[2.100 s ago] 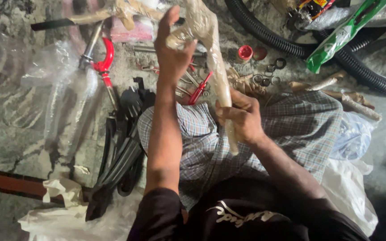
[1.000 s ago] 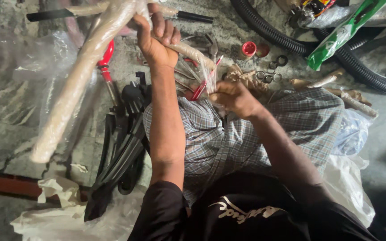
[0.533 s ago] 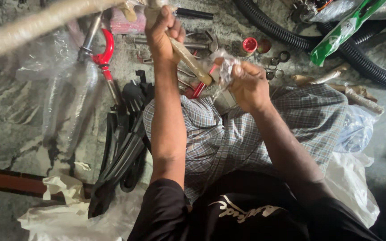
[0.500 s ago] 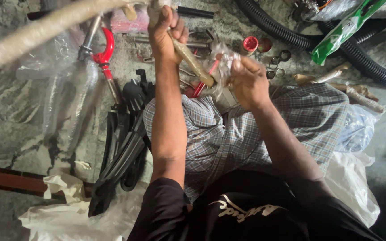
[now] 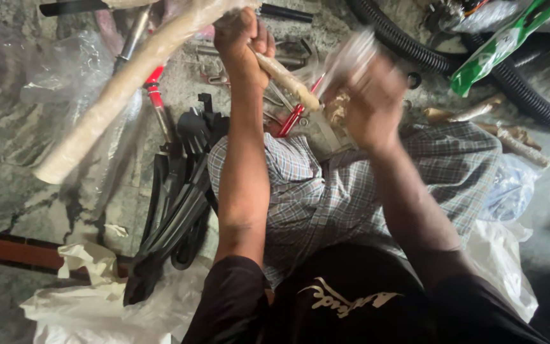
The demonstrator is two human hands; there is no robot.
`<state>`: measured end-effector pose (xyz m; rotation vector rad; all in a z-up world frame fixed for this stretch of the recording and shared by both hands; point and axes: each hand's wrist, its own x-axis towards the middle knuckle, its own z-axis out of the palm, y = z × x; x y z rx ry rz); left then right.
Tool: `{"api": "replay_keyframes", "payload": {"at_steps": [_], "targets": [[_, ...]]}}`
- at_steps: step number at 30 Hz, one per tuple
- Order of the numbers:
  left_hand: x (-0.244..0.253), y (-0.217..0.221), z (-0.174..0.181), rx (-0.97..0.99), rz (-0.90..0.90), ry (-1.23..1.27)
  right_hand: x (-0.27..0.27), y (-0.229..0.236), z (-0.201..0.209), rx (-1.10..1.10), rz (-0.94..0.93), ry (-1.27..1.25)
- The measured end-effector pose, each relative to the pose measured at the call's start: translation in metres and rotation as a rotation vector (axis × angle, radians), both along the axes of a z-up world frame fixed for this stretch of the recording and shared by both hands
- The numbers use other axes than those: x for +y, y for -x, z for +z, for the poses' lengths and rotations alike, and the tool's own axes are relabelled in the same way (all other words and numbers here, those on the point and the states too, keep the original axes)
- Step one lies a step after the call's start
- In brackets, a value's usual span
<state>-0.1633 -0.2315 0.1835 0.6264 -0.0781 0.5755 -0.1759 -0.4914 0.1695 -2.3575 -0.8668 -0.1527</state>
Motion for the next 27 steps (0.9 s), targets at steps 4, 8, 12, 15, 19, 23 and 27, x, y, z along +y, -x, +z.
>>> {"api": "replay_keyframes", "payload": {"at_steps": [4, 8, 12, 15, 19, 23, 27], "targets": [[-0.021, 0.002, 0.005, -0.04, -0.11, 0.141, 0.013, -0.04, -0.013, 0.288, 0.095, -0.345], [-0.024, -0.008, 0.01, -0.031, -0.074, 0.137, 0.032, 0.06, -0.016, 0.665, 0.36, -0.395], [-0.013, 0.002, -0.002, -0.001, -0.073, 0.099, 0.007, 0.086, 0.021, 0.854, 0.531, -0.795], [-0.02, -0.001, 0.004, -0.036, -0.215, 0.197, -0.003, 0.001, 0.056, 0.226, 0.011, -0.457], [-0.035, -0.002, 0.001, -0.105, -0.338, 0.327, 0.042, -0.022, 0.042, 0.433, 0.42, -0.679], [-0.023, -0.005, -0.01, 0.015, -0.146, 0.116, 0.034, 0.074, 0.022, 0.524, 0.407, -0.403], [-0.018, -0.002, -0.016, -0.05, -0.231, 0.111, -0.007, 0.013, 0.04, -0.215, 0.314, -0.37]]}}
